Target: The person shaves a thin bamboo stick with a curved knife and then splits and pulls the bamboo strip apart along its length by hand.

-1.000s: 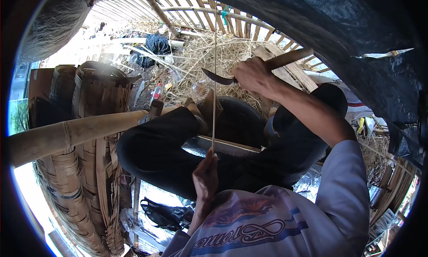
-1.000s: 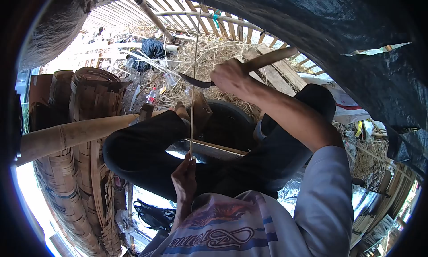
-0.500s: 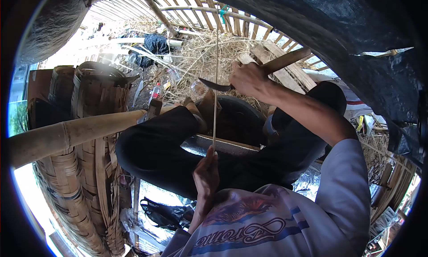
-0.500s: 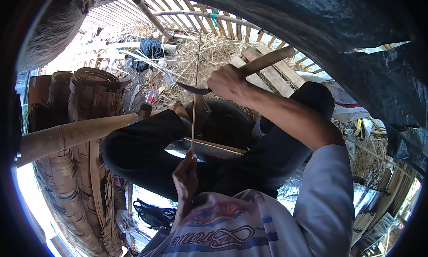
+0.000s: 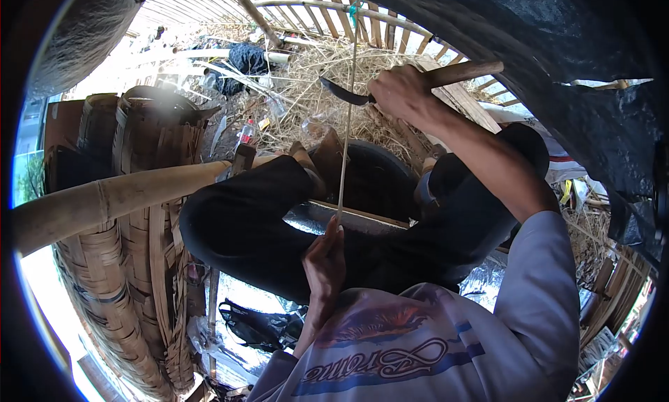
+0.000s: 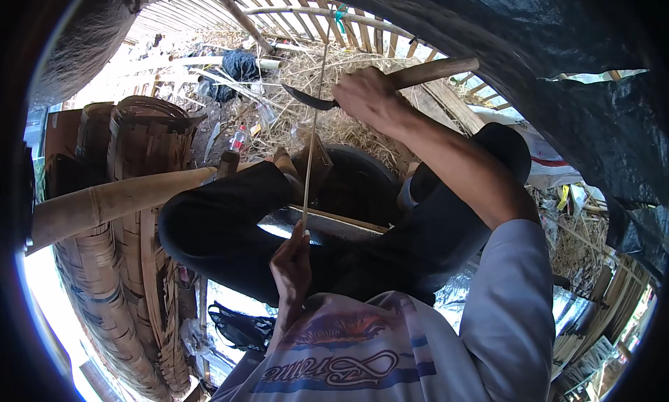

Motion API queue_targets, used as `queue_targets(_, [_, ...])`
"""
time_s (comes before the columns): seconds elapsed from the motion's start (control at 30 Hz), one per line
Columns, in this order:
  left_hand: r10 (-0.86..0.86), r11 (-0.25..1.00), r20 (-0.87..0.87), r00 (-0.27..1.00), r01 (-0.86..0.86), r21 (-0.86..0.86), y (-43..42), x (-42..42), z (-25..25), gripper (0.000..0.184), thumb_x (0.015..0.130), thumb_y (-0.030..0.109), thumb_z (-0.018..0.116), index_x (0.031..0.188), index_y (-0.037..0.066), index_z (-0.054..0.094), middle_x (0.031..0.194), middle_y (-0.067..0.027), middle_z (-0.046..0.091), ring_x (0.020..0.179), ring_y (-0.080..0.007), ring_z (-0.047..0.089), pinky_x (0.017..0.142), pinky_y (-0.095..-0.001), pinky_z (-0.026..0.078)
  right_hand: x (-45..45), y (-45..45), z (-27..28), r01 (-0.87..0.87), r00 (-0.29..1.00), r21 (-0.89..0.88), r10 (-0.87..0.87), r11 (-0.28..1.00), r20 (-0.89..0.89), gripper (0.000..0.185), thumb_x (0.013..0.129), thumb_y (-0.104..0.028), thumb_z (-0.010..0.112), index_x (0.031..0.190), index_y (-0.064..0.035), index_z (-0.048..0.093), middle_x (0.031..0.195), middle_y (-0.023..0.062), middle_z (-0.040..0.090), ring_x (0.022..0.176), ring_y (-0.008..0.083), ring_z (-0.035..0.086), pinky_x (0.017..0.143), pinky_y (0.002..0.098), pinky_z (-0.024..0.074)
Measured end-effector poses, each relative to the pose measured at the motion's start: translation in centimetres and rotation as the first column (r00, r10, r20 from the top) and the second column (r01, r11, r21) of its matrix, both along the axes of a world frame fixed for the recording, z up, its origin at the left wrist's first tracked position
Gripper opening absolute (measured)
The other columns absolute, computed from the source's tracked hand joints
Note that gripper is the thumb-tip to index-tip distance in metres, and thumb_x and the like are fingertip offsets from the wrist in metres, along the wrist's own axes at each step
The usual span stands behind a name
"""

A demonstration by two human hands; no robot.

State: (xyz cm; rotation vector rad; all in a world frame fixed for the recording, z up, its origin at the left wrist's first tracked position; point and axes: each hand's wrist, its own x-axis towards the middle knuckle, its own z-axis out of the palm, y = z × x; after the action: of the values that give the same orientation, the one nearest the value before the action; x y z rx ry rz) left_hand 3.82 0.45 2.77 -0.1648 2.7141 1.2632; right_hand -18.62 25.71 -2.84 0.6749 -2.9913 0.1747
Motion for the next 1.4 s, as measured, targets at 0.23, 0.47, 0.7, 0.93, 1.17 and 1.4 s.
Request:
queue_targets(0.23, [-0.003, 0.999, 0.053, 0.999, 0.005, -0.038, 0.2, -0.2, -0.3, 0.030, 0.091, 0.010, 0.063, 0.120, 0.007, 0.064, 0.075, -0.0147, 0.066, 0.067, -0.0144, 0.065, 0.061, -0.0289, 0.049, 1.1, -1.3, 0.4, 0.002, 0.992, 0.030, -0.006, 1.000, 0.127, 0.010, 0.078, -0.004, 0.056, 0.073, -0.0029, 0.064, 0.061, 0.0148, 0.061, 0.055, 0.0230, 0.063, 0.046, 0.0396, 0.0499])
queue_targets(0.47, [-0.018, 1.000, 0.068, 0.998, 0.017, 0.016, 0.2, -0.6, -0.6, 0.029, 0.091, 0.011, 0.063, 0.120, 0.004, 0.064, 0.073, -0.0140, 0.065, 0.066, -0.0120, 0.062, 0.061, -0.0279, 0.047, 3.3, -2.9, 1.3, -0.096, 0.969, 0.153, 0.057, 0.984, 0.242, 0.013, 0.072, 0.003, 0.053, 0.069, -0.0031, 0.064, 0.060, 0.0132, 0.060, 0.054, 0.0222, 0.062, 0.050, 0.0388, 0.0547])
queue_targets(0.7, [-0.015, 1.000, 0.133, 0.991, 0.016, -0.008, 0.3, -0.9, -0.1, 0.030, 0.092, 0.014, 0.062, 0.120, 0.000, 0.063, 0.080, -0.0179, 0.067, 0.072, -0.0128, 0.064, 0.064, -0.0281, 0.048, 1.9, 0.0, -1.7, -0.031, 0.999, 0.111, 0.026, 0.993, 0.044, 0.017, 0.084, -0.008, 0.060, 0.067, -0.0040, 0.064, 0.063, 0.0104, 0.063, 0.056, 0.0174, 0.062, 0.048, 0.0321, 0.0522])
queue_targets(0.93, [0.052, 0.998, 0.188, 0.981, -0.057, 0.019, 0.6, -1.4, 0.1, 0.030, 0.093, 0.013, 0.061, 0.121, 0.001, 0.062, 0.081, -0.0178, 0.067, 0.074, -0.0110, 0.063, 0.065, -0.0274, 0.048, 3.0, -1.6, 0.4, -0.056, 0.994, -0.012, 0.057, 0.998, 0.097, 0.018, 0.084, -0.008, 0.057, 0.067, -0.0045, 0.062, 0.064, 0.0104, 0.062, 0.057, 0.0158, 0.060, 0.046, 0.0331, 0.0500])
queue_targets(1.17, [0.029, 0.995, 0.110, 0.994, -0.039, 0.091, 0.7, -1.6, -0.4, 0.030, 0.093, 0.014, 0.060, 0.121, 0.000, 0.062, 0.081, -0.0169, 0.068, 0.076, -0.0111, 0.062, 0.067, -0.0282, 0.048, 5.6, -4.1, 0.5, -0.206, 0.932, 0.150, 0.147, 0.967, 0.332, 0.007, 0.074, -0.005, 0.060, 0.068, -0.0021, 0.064, 0.064, 0.0156, 0.065, 0.055, 0.0236, 0.065, 0.050, 0.0369, 0.0550])
queue_targets(1.4, [0.039, 0.997, 0.258, 0.965, -0.056, 0.058, 1.3, -1.8, -0.4, 0.031, 0.094, 0.014, 0.060, 0.121, 0.001, 0.061, 0.095, -0.0223, 0.069, 0.088, -0.0117, 0.064, 0.073, -0.0277, 0.049, 5.7, -3.7, 1.8, -0.224, 0.897, 0.183, 0.129, 0.957, 0.423, 0.014, 0.080, -0.003, 0.057, 0.068, -0.0001, 0.064, 0.064, 0.0144, 0.064, 0.059, 0.0203, 0.065, 0.049, 0.0342, 0.0555])
